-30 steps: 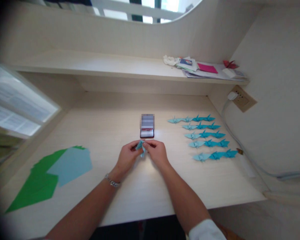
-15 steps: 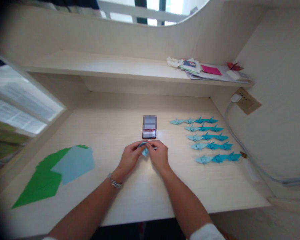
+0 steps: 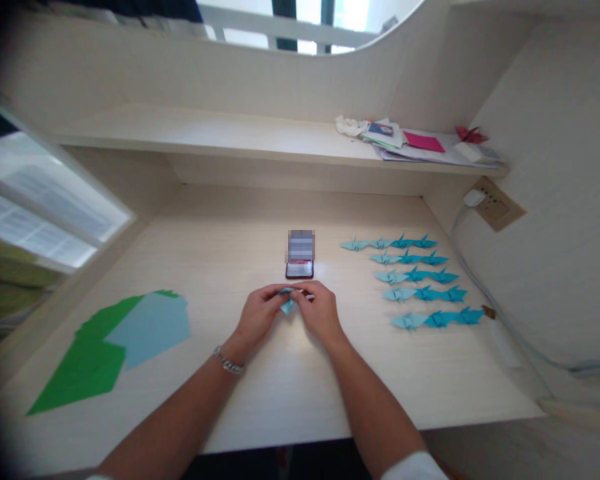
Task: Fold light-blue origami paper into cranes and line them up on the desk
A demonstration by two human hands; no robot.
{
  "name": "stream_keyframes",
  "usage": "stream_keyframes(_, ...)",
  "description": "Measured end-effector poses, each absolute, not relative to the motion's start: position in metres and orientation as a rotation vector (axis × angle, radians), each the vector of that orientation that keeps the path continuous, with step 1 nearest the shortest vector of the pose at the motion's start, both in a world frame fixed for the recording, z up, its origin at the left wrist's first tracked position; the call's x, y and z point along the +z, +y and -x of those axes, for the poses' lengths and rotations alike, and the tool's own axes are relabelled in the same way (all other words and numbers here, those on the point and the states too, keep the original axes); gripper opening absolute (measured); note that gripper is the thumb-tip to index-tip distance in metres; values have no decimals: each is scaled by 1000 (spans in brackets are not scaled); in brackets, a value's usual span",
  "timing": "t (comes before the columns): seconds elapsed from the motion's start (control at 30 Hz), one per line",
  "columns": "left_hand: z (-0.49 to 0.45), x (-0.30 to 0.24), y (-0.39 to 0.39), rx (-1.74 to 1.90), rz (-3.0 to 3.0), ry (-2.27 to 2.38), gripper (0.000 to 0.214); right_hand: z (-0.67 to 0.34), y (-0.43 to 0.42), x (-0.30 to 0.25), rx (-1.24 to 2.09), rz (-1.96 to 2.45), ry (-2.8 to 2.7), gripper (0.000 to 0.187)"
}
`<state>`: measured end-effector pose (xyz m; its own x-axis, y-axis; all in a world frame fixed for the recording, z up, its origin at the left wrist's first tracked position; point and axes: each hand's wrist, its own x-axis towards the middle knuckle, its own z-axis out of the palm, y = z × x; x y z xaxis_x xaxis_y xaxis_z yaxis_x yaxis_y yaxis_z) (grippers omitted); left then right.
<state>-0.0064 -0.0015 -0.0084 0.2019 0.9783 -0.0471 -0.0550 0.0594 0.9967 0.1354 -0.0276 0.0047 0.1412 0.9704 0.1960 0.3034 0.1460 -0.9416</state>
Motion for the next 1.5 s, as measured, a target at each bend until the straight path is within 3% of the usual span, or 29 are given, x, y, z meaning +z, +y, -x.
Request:
stream_keyframes(0.3, 8, -8, -2, 969, -1313, 1016, 23, -136, -29, 8, 713, 1351, -1425, 11)
stream_keyframes(0.87, 5, -4, -6, 826, -1410, 971, 21, -141, -24, 5, 932, 1339, -1258, 14)
stream_keyframes(1.13, 7, -5, -3, 978, -1394, 1056, 21, -143, -20, 5, 988, 1372, -1170, 21)
stream_keyframes(1.37, 10, -7, -1, 1107, -1407, 1138, 24, -136, -22, -3, 1382, 1319, -988, 31)
stream_keyframes(1.5, 9, -6, -2, 1105, -1406, 1141, 23, -133, -23, -3, 1431, 1269, -906, 34)
